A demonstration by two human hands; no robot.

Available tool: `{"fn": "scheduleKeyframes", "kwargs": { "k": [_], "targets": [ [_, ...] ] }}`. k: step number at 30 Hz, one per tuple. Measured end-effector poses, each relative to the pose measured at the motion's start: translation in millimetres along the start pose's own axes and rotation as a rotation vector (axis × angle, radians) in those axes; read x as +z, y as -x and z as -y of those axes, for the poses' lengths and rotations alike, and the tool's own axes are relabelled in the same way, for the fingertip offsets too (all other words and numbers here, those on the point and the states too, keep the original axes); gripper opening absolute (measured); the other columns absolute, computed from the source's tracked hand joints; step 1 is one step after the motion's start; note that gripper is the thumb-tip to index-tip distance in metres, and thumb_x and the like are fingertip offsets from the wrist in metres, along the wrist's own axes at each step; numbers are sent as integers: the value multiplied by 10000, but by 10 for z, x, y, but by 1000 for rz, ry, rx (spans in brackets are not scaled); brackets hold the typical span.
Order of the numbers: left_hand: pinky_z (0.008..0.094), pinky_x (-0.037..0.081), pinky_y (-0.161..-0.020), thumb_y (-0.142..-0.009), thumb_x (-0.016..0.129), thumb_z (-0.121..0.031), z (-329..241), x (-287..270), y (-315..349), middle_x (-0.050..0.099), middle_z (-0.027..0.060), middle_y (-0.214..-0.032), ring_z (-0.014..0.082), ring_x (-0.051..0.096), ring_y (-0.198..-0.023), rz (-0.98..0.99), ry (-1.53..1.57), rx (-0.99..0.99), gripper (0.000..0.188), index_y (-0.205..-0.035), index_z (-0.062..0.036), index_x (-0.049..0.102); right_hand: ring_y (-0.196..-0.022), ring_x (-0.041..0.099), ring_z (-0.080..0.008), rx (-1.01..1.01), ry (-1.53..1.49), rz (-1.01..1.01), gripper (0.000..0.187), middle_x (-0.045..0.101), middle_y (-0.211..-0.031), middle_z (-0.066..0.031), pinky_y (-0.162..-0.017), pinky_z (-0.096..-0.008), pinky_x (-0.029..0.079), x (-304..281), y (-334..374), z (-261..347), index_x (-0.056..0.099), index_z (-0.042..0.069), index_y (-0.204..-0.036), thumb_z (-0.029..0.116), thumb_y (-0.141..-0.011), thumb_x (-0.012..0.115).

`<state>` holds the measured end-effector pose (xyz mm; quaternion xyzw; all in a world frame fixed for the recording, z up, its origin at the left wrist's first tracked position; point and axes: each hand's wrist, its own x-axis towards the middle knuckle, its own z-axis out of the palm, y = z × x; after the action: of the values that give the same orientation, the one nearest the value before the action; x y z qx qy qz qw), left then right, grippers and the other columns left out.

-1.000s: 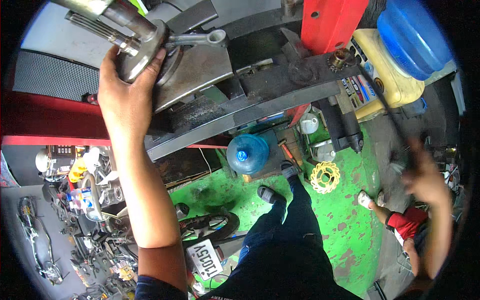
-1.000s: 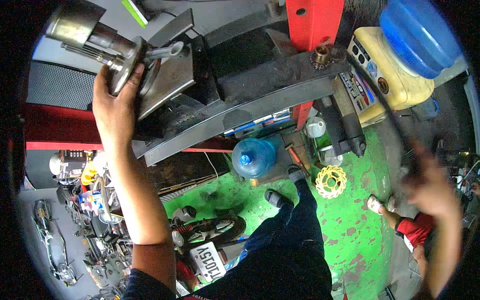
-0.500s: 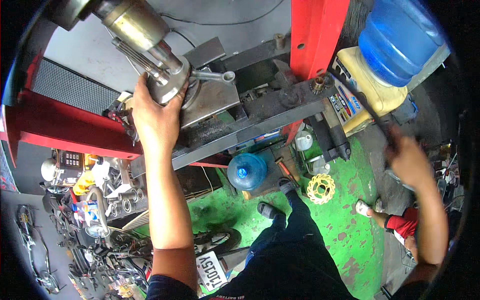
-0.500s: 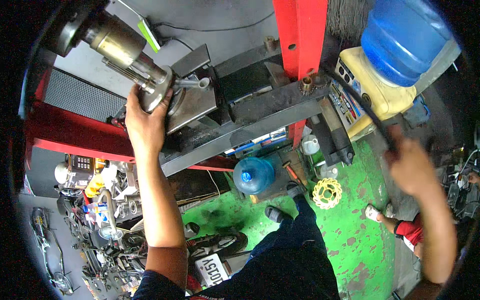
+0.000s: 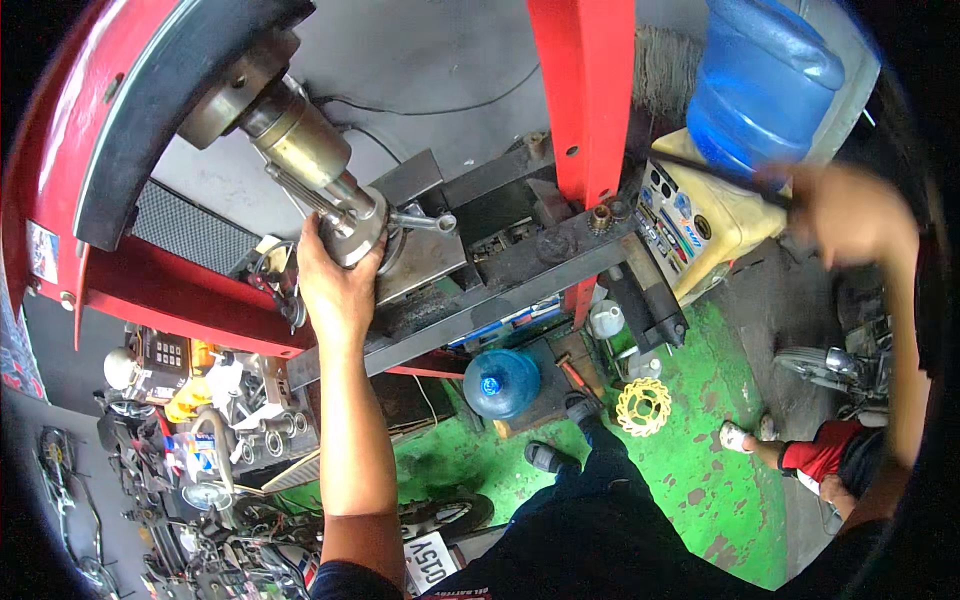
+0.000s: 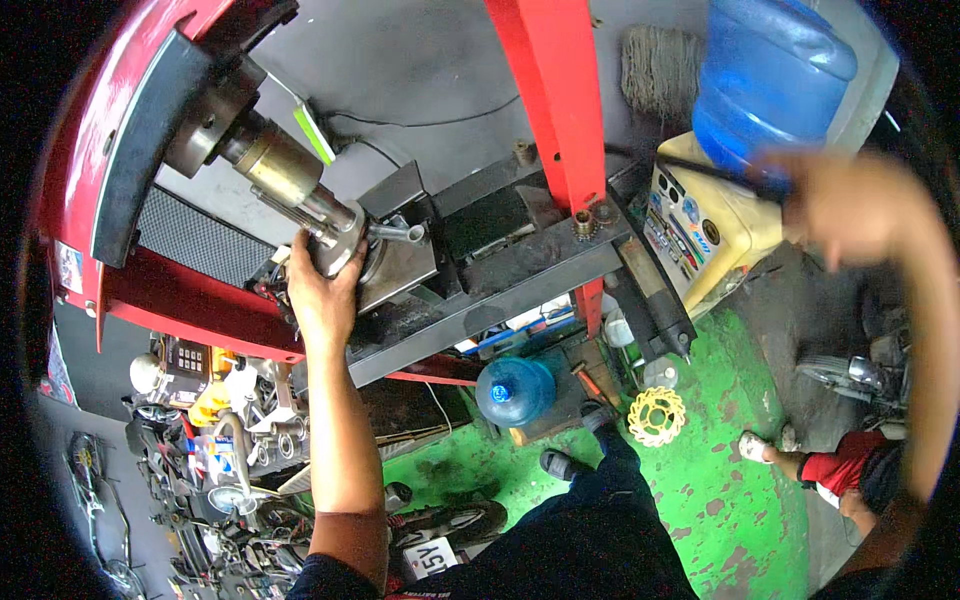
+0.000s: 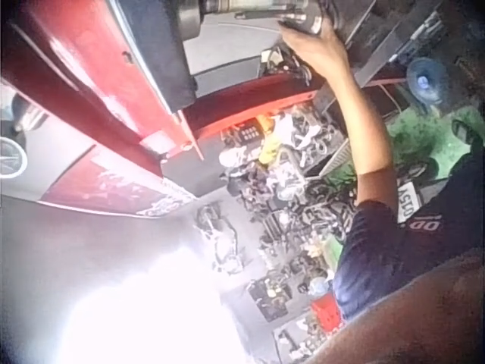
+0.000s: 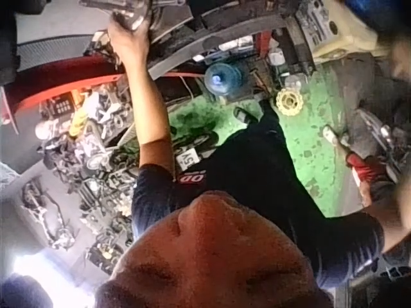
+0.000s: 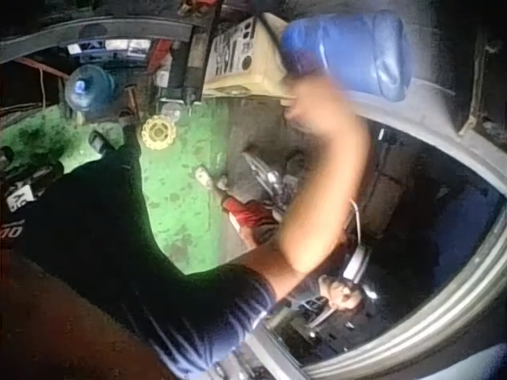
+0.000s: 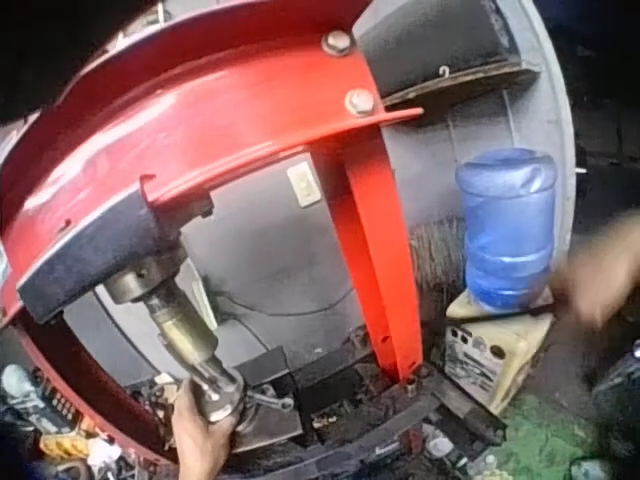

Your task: Assembling a motorcycle crankshaft using a hydraulic press.

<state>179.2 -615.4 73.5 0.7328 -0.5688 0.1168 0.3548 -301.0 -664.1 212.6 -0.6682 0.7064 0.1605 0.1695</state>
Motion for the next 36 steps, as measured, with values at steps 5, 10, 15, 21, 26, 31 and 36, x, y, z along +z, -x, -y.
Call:
{"fn": "scheduleKeyframes", "kwargs": {
  "k": [5,10,15,21,26,31,36],
  "targets": [
    [437,444,-1098,-772,872,-292,-20,7,-2,592,296,-1348,402,590,-1267,21,38,-43,844,-1421,79,480,-460,606,-169,-145,-121,69,597,654,-706,-96,-369,-308,486,-749,-180,239,564,47,-1387,75,-800,668],
    [442,453,-1076,-771,875,-301,22,28,-14,597,311,-1329,414,602,-1238,17,89,-25,829,-1410,69,498,-1222,612,-434,-141,3,0,609,641,-1282,-284,-1079,-510,469,626,90,-11,462,55,-1489,189,-916,617],
    [445,443,-1080,-781,866,-301,23,43,-7,601,297,-1314,415,597,-1234,-12,2,9,829,-1416,72,486,-1027,658,-484,-142,-207,-214,634,677,-1056,-334,-937,-560,520,2146,17,-373,452,61,-1492,162,-897,647],
    [437,450,-1073,-787,875,-314,18,60,-14,603,290,-1316,401,604,-1234,4,14,-11,845,-1411,95,477,-1007,651,-497,-58,-514,-98,695,659,-1097,-348,-912,-601,501,3397,-385,-397,356,99,-1546,155,-913,637],
    [440,447,-1079,-785,876,-310,30,52,-4,601,302,-1311,409,599,-1240,10,28,-3,839,-1405,96,483,-1170,619,-489,-69,-606,217,830,620,-1241,-363,-1009,-544,491,2680,-179,-345,255,78,-1594,109,-865,650],
    [452,429,-1100,-785,873,-273,12,34,-13,584,315,-1341,420,581,-1258,0,35,26,831,-1417,93,478,-958,687,-362,-243,142,-42,783,682,-1130,-267,-832,-451,549,381,14,-169,430,57,-1513,88,-767,666],
    [453,419,-1114,-781,873,-283,-9,20,7,572,316,-1362,421,564,-1284,7,31,-27,851,-1424,102,469,-457,616,-175,-196,-102,-71,729,681,-719,-112,-423,-318,492,-936,-166,227,542,37,-1439,95,-732,710]
  ]
}}
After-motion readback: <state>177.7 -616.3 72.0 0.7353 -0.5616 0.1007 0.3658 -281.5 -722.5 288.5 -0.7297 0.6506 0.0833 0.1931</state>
